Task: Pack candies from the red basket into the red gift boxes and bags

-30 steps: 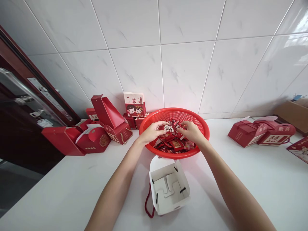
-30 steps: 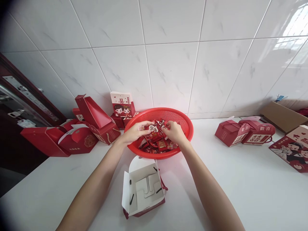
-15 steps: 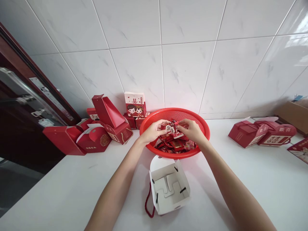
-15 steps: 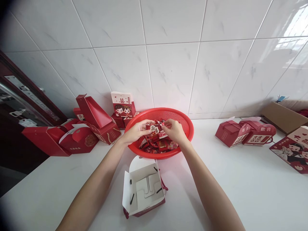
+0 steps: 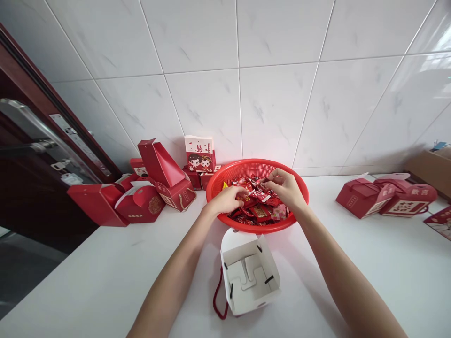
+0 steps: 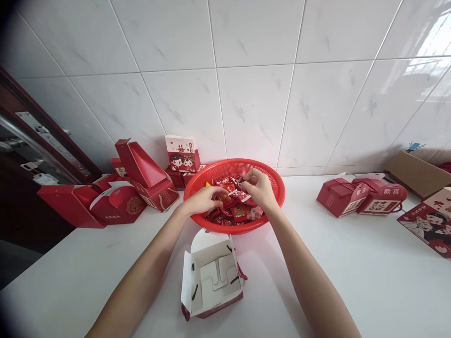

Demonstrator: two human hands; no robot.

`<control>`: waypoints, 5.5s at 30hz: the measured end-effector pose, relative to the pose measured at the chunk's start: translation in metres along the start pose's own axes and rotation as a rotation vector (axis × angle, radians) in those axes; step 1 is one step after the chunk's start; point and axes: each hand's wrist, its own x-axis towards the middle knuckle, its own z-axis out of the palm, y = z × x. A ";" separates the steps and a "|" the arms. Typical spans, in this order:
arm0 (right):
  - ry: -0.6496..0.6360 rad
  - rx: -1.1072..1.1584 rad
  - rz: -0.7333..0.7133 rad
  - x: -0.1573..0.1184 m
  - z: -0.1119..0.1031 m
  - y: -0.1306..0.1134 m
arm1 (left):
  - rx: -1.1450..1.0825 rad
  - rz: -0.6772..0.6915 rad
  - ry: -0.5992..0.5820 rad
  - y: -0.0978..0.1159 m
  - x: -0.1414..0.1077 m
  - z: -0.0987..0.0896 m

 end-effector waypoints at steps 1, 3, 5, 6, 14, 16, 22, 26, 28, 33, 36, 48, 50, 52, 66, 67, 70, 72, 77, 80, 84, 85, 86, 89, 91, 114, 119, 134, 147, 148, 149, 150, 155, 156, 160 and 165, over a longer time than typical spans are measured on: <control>0.014 -0.007 0.018 0.000 0.000 -0.001 | 0.100 -0.033 -0.043 0.002 0.000 0.000; 0.039 -0.034 0.046 -0.001 0.001 -0.002 | 0.238 -0.082 -0.124 0.006 -0.001 0.001; 0.054 -0.058 0.061 0.000 0.001 -0.001 | 0.316 -0.112 -0.178 0.011 -0.001 0.002; 0.057 -0.064 0.067 0.000 0.001 -0.001 | 0.352 -0.118 -0.197 0.013 -0.001 0.003; 0.036 -0.035 0.140 0.002 0.001 0.004 | 0.379 -0.101 -0.114 0.011 0.005 -0.001; 0.042 -0.039 0.146 0.002 0.001 0.003 | 0.357 -0.099 -0.091 0.009 0.007 -0.004; 0.024 0.020 0.221 0.002 0.001 -0.001 | 0.032 -0.014 0.144 0.000 0.017 -0.007; 0.005 0.092 0.328 0.004 -0.003 -0.001 | -0.254 -0.045 0.254 -0.004 0.022 -0.008; -0.020 0.138 0.335 0.004 -0.004 -0.001 | -0.342 -0.062 0.273 -0.003 0.021 -0.009; -0.038 0.138 0.320 0.003 -0.004 -0.001 | -0.393 -0.035 0.271 -0.002 0.016 -0.010; -0.051 0.139 0.317 0.003 -0.003 0.000 | -0.401 -0.003 0.285 -0.003 0.015 -0.009; -0.198 0.062 0.328 -0.001 -0.006 0.000 | -0.229 0.150 0.283 0.004 0.007 -0.007; -0.192 0.063 0.326 -0.001 -0.005 0.000 | -0.244 0.158 0.293 0.005 0.006 -0.008; -0.190 0.076 0.321 -0.001 -0.005 0.000 | -0.315 0.162 0.274 0.007 0.004 -0.008; -0.206 0.413 0.332 0.001 -0.008 -0.008 | -0.396 0.269 0.205 0.010 -0.002 -0.006; -0.231 0.404 0.330 0.000 -0.008 -0.008 | -0.389 0.253 0.185 0.009 0.000 -0.005; -0.290 0.311 0.306 -0.001 -0.007 -0.009 | -0.350 0.191 0.145 0.006 0.003 -0.003; -0.291 0.244 0.285 -0.002 -0.007 -0.009 | -0.249 0.156 0.118 0.007 0.002 -0.003; -0.160 0.189 0.278 -0.001 -0.005 -0.007 | 0.061 0.073 -0.227 0.017 -0.003 -0.006; -0.133 0.179 0.314 -0.001 -0.004 -0.007 | 0.108 0.023 -0.438 0.020 -0.005 -0.007; -0.120 0.163 0.331 -0.001 -0.002 -0.007 | 0.133 -0.012 -0.551 0.021 -0.004 -0.007; -0.118 0.155 0.334 -0.001 -0.002 -0.007 | 0.151 -0.026 -0.559 0.021 -0.004 -0.007; -0.116 0.147 0.338 -0.001 -0.001 -0.008 | 0.171 -0.042 -0.561 0.021 -0.004 -0.007; -0.111 0.126 0.336 0.000 -0.001 -0.007 | 0.207 -0.074 -0.538 0.021 -0.005 -0.006; -0.109 0.130 0.326 0.000 -0.002 -0.006 | 0.213 -0.067 -0.500 0.020 -0.004 -0.005; -0.264 0.255 0.283 -0.004 -0.002 -0.011 | -0.296 0.258 0.448 0.021 0.005 -0.002; -0.168 0.267 0.184 -0.004 0.000 -0.009 | -0.505 0.127 0.340 0.028 0.001 -0.003; -0.123 0.334 0.169 -0.007 0.003 -0.018 | -0.628 0.171 0.219 0.037 -0.005 -0.002; -0.097 0.290 0.199 -0.007 0.009 -0.012 | -0.444 0.256 0.193 0.024 0.000 0.003; -0.087 0.275 0.201 -0.007 0.010 -0.012 | -0.422 0.245 0.199 0.024 0.001 0.003; -0.080 0.263 0.201 -0.007 0.010 -0.013 | -0.401 0.237 0.204 0.024 0.001 0.004; -0.073 0.257 0.198 -0.008 0.010 -0.013 | -0.377 0.230 0.208 0.024 0.001 0.003; 0.015 0.288 0.190 -0.007 0.010 -0.014 | -0.271 0.163 0.270 0.018 -0.001 -0.017; 0.044 0.290 0.191 -0.006 0.010 -0.013 | -0.234 0.141 0.311 0.014 -0.002 -0.023; 0.069 0.301 0.202 -0.005 0.009 -0.011 | -0.022 0.046 0.390 -0.004 -0.005 -0.043; 0.054 0.316 0.191 -0.005 0.008 -0.012 | 0.291 -0.072 0.219 -0.012 0.005 -0.049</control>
